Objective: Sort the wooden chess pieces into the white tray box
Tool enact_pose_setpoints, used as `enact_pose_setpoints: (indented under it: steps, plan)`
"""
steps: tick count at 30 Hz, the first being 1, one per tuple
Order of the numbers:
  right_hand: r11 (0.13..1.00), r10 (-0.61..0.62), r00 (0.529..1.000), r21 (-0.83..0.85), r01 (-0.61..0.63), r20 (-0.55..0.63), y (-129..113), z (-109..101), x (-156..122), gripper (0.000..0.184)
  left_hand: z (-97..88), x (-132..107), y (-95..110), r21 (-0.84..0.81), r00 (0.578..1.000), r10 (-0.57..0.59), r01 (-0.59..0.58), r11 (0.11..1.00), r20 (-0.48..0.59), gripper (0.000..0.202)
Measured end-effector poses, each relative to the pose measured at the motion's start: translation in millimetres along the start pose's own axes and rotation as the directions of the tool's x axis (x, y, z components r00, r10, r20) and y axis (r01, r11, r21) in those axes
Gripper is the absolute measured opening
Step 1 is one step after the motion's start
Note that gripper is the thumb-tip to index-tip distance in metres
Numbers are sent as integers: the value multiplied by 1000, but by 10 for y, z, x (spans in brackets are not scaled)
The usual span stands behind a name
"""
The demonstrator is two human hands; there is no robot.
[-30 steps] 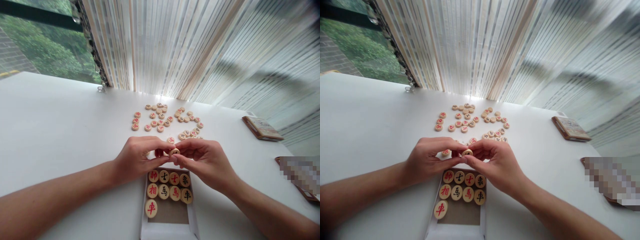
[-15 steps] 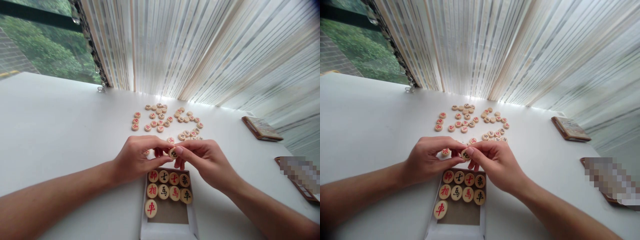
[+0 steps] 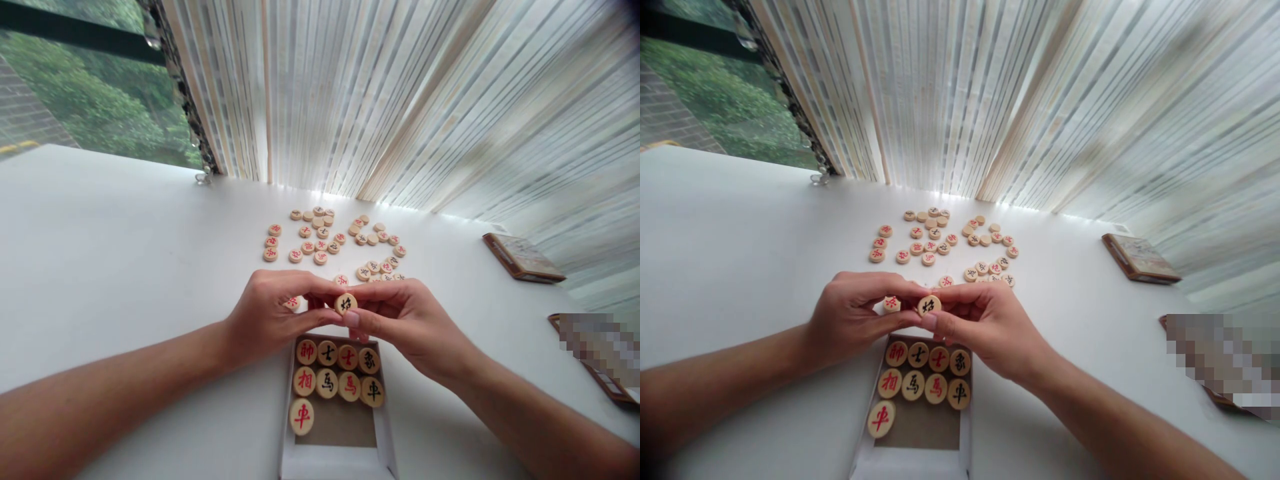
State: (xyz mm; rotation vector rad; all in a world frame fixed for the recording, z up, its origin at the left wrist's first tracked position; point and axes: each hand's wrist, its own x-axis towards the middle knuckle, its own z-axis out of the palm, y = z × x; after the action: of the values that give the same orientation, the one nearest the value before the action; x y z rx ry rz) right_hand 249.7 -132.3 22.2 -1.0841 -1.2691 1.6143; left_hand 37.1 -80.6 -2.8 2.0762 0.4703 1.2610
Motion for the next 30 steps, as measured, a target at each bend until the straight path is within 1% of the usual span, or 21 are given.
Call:
enact_pose_setpoints:
  steps: [3,8,11,14,18,21,24,27,30]
  plan:
    - [1000,22,999,1,-22,-42,11,24,7,36,1,-24,-8,37,999,27,-28,999,17,16]
    - [994,-32,996,-107,22,-86,14,42,-2,31,8,-53,-15,66,997,55,-57,996,46,16]
    - [980,-74,994,-190,57,-84,-9,34,-16,28,10,-43,-9,41,997,42,-45,998,67,15]
    - [968,-114,992,-229,99,-52,-36,14,-22,26,9,-28,0,21,998,19,-20,1000,61,17]
    - [971,-129,992,-204,125,-6,-49,-12,-13,28,11,-18,11,-28,1000,-20,21,999,22,21]
    - [979,-133,991,-159,132,5,-45,-17,-6,31,15,-16,12,-55,998,-62,62,997,-7,22]
    - [984,-124,992,-127,125,15,-39,-11,-5,31,20,-13,11,-86,996,-89,86,993,-24,23]
    - [991,-106,994,-81,107,8,-26,0,-7,34,23,-8,17,-106,995,-93,90,990,-30,23]
    - [994,-91,996,-67,90,-22,-11,21,-3,38,21,-7,28,-82,995,-97,95,992,-25,23]
